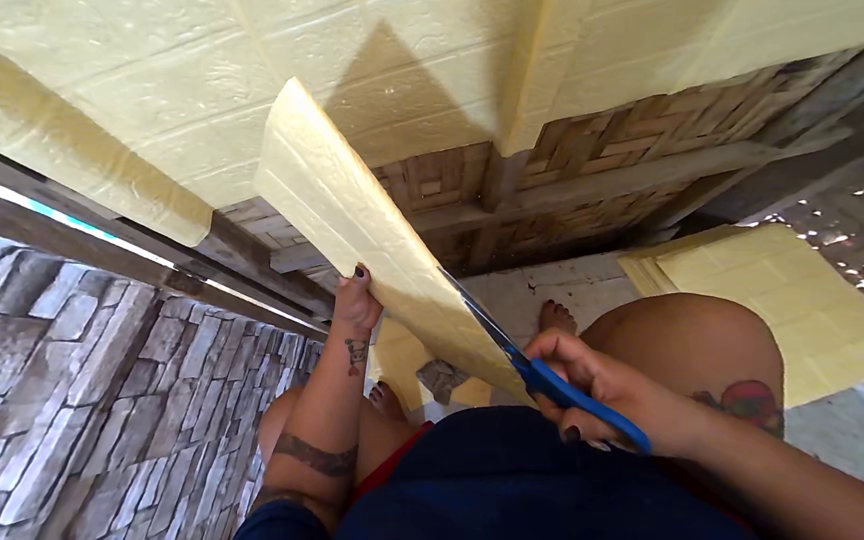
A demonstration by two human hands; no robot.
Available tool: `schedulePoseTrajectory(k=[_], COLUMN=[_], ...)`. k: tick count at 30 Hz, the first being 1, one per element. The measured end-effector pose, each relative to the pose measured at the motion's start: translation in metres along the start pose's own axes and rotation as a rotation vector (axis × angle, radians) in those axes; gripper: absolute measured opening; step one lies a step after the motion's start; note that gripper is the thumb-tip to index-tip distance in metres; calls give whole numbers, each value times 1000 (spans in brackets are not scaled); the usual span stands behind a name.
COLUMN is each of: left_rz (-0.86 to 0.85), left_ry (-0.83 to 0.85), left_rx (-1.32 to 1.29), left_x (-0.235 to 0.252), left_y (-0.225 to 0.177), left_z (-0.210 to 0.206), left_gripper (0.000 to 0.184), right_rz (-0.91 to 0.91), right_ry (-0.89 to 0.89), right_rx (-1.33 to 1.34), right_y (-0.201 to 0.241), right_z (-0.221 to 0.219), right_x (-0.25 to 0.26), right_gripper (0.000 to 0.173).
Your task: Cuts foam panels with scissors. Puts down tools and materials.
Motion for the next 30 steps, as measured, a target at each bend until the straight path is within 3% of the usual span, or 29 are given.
schedulePoseTrajectory(k=[8, 13, 16, 23, 30], left_rz=[-8, -13, -3, -42, -31], left_ry=[31, 97, 73, 55, 75], left_rx=[18, 61, 85, 53, 19], left_x=[-1, -3, -5, -3, 1], left_y=[-4, -6, -6, -6, -3], left_z=[-4, -11, -11, -6, -6], left_gripper=[49, 41, 47, 44, 43], right_rz=[0, -55, -82, -11, 37], right_ry=[79, 168, 186, 41, 8], right_rx=[128, 117, 94, 122, 88], right_y=[5, 6, 5, 5, 4], right_z=[-8, -14, -15, -8, -6], right_x=[-2, -3, -3, 2, 2], right_gripper=[47, 52, 54, 47, 43])
Point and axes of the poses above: each hand's wrist, its own x-axis towards the middle knuckle, its own z-axis out of the back of the hand, y = z × x, the point moved 10 cm from there along x, towards the middle knuckle, and after that the axes turned 15 degrees about z, right-handed, at the moved point
